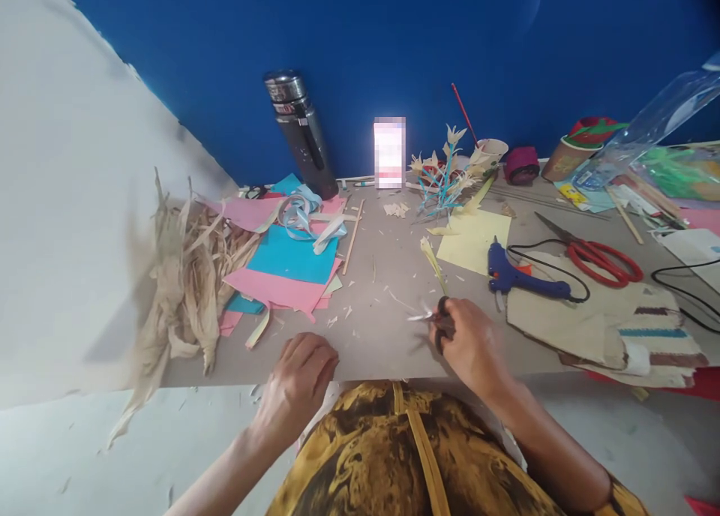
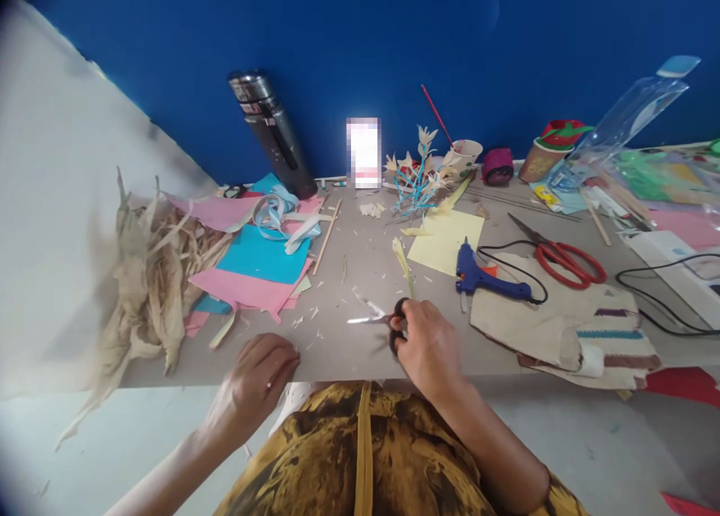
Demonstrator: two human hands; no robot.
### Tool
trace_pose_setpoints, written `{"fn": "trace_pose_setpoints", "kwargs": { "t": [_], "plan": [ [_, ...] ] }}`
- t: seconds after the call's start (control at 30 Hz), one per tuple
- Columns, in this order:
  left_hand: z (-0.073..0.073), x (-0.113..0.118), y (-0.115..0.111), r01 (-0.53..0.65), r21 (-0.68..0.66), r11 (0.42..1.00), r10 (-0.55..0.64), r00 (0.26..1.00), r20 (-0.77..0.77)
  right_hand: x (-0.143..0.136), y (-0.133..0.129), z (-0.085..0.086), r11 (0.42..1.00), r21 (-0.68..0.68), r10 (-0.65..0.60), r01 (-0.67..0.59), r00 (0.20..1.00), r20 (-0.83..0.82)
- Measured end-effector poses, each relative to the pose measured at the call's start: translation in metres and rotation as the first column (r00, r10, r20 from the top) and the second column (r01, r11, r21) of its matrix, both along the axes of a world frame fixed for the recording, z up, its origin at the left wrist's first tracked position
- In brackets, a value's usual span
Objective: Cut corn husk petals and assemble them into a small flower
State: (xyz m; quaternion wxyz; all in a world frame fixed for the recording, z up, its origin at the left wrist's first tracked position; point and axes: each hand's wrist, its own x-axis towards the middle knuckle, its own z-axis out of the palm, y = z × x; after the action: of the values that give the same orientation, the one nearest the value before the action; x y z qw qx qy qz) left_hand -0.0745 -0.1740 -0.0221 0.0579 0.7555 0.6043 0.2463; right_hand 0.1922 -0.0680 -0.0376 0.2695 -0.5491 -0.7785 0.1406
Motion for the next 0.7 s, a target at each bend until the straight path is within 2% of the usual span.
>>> {"fn": "trace_pose_setpoints", "kwargs": {
  "t": [0.07, 0.1, 0.17, 0.23, 0.3, 0.37, 0.47, 0.63, 0.7],
  "plan": [
    [0.003, 0.001, 0.008, -0.027, 0.022, 0.999, 0.027, 1.000, -0.005, 0.003, 0.008, 0.003, 0.996, -0.023, -0.086, 0.083, 0.990, -0.116],
    [0.005, 0.006, 0.017, -0.037, -0.012, 0.999, 0.036, 0.999, -0.017, 0.004, 0.011, 0.005, 0.993, -0.057, -0.115, 0.107, 0.977, -0.178],
    [0.007, 0.020, 0.042, 0.008, -0.034, 0.999, -0.011, 0.998, -0.065, 0.005, 0.015, 0.010, 0.984, -0.133, -0.157, 0.122, 0.942, -0.295],
    [0.006, 0.037, 0.069, -0.002, -0.045, 0.999, -0.004, 0.991, -0.134, 0.007, 0.017, 0.013, 0.977, -0.183, -0.178, 0.114, 0.906, -0.383],
    [0.005, 0.051, 0.090, -0.007, -0.095, 0.995, -0.011, 0.982, -0.188, 0.011, 0.015, 0.013, 0.972, -0.201, -0.199, 0.123, 0.886, -0.420],
    [0.002, 0.060, 0.100, -0.043, -0.110, 0.993, 0.018, 0.976, -0.215, 0.015, 0.013, 0.010, 0.967, -0.206, -0.227, 0.152, 0.880, -0.417],
    [-0.001, 0.060, 0.091, -0.081, -0.104, 0.991, 0.056, 0.974, -0.221, 0.021, 0.008, 0.004, 0.966, -0.189, -0.242, 0.177, 0.879, -0.411],
    [-0.009, 0.029, 0.041, 0.115, 0.025, 0.993, -0.109, 0.980, -0.168, 0.017, 0.004, 0.001, 0.982, -0.135, -0.175, 0.130, 0.895, -0.410],
    [-0.012, 0.012, 0.019, 0.142, 0.038, 0.989, -0.134, 0.978, -0.159, 0.012, 0.005, 0.001, 0.985, -0.142, -0.151, 0.099, 0.896, -0.419]
  ]
}}
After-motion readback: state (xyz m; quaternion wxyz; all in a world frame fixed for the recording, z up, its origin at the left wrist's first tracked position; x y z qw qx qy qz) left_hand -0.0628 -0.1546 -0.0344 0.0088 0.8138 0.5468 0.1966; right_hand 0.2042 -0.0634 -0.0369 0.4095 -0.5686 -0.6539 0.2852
